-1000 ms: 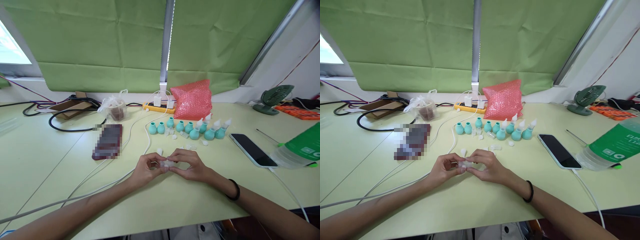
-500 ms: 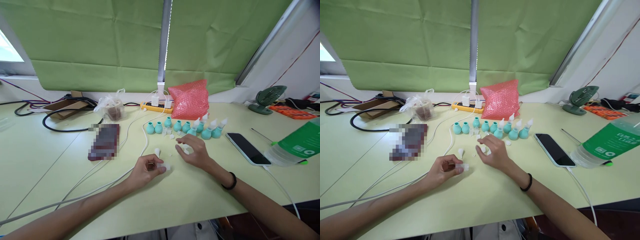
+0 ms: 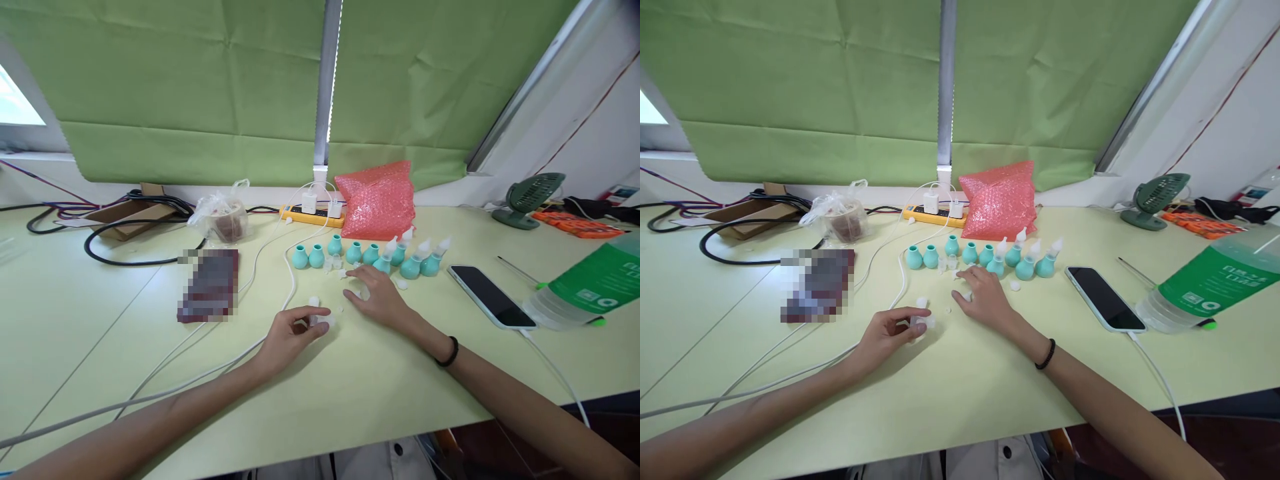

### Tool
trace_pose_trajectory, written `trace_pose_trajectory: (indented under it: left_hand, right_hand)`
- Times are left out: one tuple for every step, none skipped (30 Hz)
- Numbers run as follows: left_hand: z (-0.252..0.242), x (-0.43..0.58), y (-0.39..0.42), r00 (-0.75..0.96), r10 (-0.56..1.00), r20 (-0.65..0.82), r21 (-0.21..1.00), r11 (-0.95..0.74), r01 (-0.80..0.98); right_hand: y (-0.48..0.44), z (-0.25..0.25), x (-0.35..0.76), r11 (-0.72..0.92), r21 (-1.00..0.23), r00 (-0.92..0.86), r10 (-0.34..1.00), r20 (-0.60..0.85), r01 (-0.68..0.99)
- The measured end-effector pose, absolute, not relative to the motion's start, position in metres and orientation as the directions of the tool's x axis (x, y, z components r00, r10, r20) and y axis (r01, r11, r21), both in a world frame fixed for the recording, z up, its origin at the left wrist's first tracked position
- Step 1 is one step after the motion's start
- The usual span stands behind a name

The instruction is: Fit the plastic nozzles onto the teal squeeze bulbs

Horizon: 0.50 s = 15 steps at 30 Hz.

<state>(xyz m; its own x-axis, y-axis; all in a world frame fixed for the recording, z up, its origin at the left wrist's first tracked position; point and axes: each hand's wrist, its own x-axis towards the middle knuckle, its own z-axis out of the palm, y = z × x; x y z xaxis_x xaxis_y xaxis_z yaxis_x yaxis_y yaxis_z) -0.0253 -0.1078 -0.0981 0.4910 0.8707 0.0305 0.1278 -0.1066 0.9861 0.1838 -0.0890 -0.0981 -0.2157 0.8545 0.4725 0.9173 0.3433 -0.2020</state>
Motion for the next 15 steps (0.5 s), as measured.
trace_pose_trajectory:
  left_hand:
    - [-0.098,-0.025,-0.108,0.491,0.870,0.034,0.986,-0.109,0.124]
    - [-0.097,-0.025,-0.108,0.489,0.872,0.042,0.987,-0.112,0.115]
    - [-0.097,-0.026,-0.108,0.483,0.874,0.055,0.988,-0.118,0.100]
    - [-0.097,-0.026,-0.108,0.474,0.877,0.074,0.989,-0.127,0.080]
    - [-0.096,-0.026,-0.108,0.462,0.881,0.097,0.989,-0.138,0.057]
    - [-0.096,-0.026,-0.108,0.447,0.887,0.119,0.988,-0.149,0.033]
    - [-0.095,-0.026,-0.107,0.428,0.893,0.137,0.987,-0.158,0.014]
    - [-0.095,-0.026,-0.107,0.407,0.901,0.150,0.986,-0.164,-0.001]
    - [-0.095,-0.025,-0.107,0.386,0.909,0.157,0.986,-0.166,-0.010]
    - [-0.094,-0.025,-0.106,0.367,0.916,0.159,0.986,-0.166,-0.013]
    - [-0.094,-0.025,-0.106,0.351,0.923,0.159,0.986,-0.165,-0.012]
    - [-0.095,-0.025,-0.106,0.341,0.927,0.159,0.986,-0.165,-0.011]
    - [-0.095,-0.025,-0.106,0.337,0.928,0.160,0.986,-0.166,-0.011]
    - [-0.095,-0.025,-0.106,0.339,0.927,0.161,0.986,-0.167,-0.012]
    - [-0.095,-0.025,-0.106,0.343,0.925,0.163,0.986,-0.168,-0.015]
  right_hand:
    - [-0.087,-0.098,0.183,0.368,-0.216,-0.219,0.835,0.505,0.904]
    - [-0.085,-0.097,0.181,0.395,-0.224,-0.229,0.817,0.530,0.891]
    - [-0.081,-0.095,0.179,0.413,-0.223,-0.239,0.805,0.543,0.883]
    - [-0.077,-0.093,0.176,0.415,-0.216,-0.244,0.803,0.544,0.884]
    - [-0.071,-0.090,0.172,0.398,-0.206,-0.237,0.810,0.536,0.894]
    - [-0.065,-0.087,0.167,0.363,-0.194,-0.218,0.826,0.521,0.912]
    - [-0.058,-0.084,0.162,0.315,-0.180,-0.189,0.845,0.500,0.932]
    - [-0.050,-0.081,0.157,0.266,-0.164,-0.159,0.863,0.479,0.950]
    - [-0.042,-0.078,0.152,0.227,-0.144,-0.139,0.879,0.456,0.963]
    - [-0.035,-0.077,0.147,0.198,-0.126,-0.126,0.892,0.433,0.972]
    - [-0.028,-0.075,0.143,0.174,-0.113,-0.114,0.905,0.411,0.978]
    - [-0.022,-0.075,0.139,0.158,-0.105,-0.105,0.913,0.394,0.982]
    - [-0.018,-0.075,0.136,0.146,-0.103,-0.096,0.918,0.384,0.984]
    - [-0.014,-0.076,0.133,0.137,-0.105,-0.087,0.920,0.382,0.985]
    - [-0.011,-0.077,0.132,0.134,-0.111,-0.081,0.918,0.388,0.985]
